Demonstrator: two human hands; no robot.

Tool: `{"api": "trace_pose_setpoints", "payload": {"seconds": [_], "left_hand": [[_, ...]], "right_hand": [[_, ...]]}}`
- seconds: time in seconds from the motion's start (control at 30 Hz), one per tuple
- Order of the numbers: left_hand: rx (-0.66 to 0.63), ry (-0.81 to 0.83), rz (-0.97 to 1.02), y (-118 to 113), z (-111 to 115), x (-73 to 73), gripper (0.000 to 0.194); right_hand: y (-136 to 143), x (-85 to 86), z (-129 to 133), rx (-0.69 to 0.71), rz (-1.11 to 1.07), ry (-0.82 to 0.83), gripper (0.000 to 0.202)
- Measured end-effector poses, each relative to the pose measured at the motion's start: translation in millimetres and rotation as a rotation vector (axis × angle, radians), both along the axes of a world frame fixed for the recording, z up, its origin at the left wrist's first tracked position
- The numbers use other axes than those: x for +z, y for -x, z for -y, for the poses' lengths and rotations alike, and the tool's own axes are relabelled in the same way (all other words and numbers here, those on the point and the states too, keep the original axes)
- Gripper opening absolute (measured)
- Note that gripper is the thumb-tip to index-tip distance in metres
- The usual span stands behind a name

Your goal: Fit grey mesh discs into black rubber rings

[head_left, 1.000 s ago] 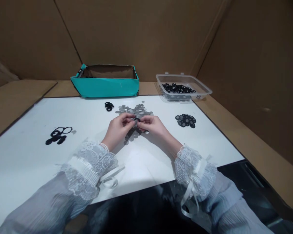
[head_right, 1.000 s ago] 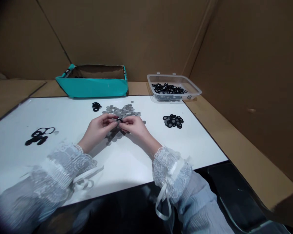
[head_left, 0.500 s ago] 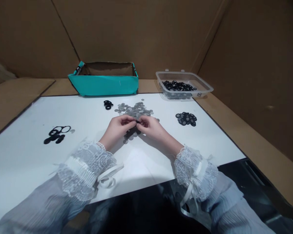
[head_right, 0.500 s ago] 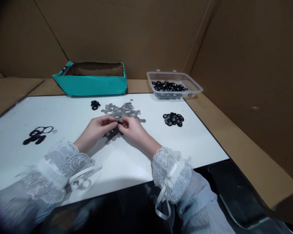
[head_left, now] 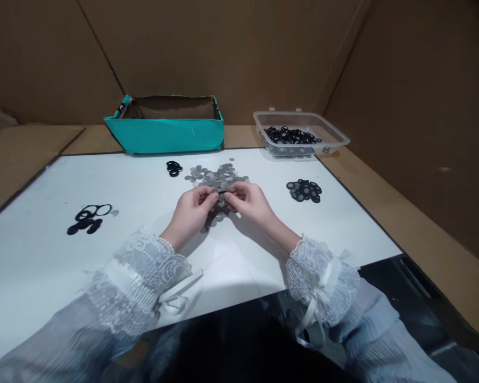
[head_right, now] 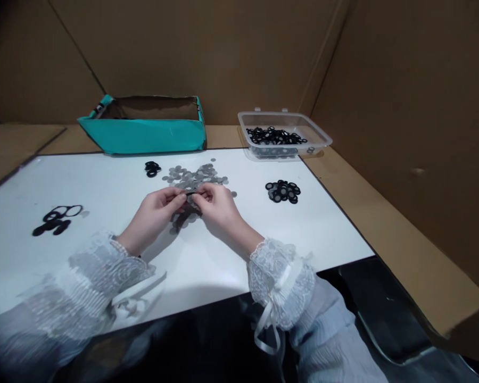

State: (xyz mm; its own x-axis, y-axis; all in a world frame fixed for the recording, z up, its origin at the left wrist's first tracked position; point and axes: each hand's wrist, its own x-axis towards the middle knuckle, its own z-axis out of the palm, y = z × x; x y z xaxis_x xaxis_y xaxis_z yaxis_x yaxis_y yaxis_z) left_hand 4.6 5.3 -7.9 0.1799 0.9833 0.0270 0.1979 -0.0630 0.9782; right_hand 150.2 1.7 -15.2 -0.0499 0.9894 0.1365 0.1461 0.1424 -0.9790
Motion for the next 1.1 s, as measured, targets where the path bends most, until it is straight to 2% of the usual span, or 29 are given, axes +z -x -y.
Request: {"api": "trace_pose_setpoints", "payload": {"seconds": [0.1,0.2,0.43,0.57,0.63,0.87,1.0,1.1], "left_hand": [[0.095,-0.173,-0.110,0.2,1.0,-3.2,0.018],[0.106,-0.277,-0.198,1.0,2.5,-4.7,0.020],[-0.007,-0.220,-0.233,5.2,-0.9,-4.9,0.023],[-0.075,-0.166,-0.223,6.9,-2.2,-3.6,0.024],[-0.064,-0.162,-0.233,7.1,-1.7,-1.5,0.021],[0.035,-0.124,-0.118,3.5,2.3,3.8,0.019],[0.096,-0.178,-0.101,0.5,5.7,1.1,0.021],[0.082,-0.204,-0.108,0.8,7.7,0.2,0.025]], "right_hand": [[4.6,1.8,-0.2,-0.009,-0.084,0.102,0.014],[4.2,4.5,-0.9,0.059,-0.097,0.158,0.017],[-3.3,2.4,-1.4,0.148,0.042,0.152,0.016],[-6.7,-0.6,-1.9,0.151,0.186,0.105,0.014],[-7.7,0.1,-1.5,0.141,0.210,0.083,0.013],[-1.7,4.7,1.9,0.042,-0.010,0.052,0.013],[7.1,1.3,3.1,0.006,-0.159,0.156,0.013],[7.2,1.7,2.2,0.049,-0.215,0.219,0.014]]}}
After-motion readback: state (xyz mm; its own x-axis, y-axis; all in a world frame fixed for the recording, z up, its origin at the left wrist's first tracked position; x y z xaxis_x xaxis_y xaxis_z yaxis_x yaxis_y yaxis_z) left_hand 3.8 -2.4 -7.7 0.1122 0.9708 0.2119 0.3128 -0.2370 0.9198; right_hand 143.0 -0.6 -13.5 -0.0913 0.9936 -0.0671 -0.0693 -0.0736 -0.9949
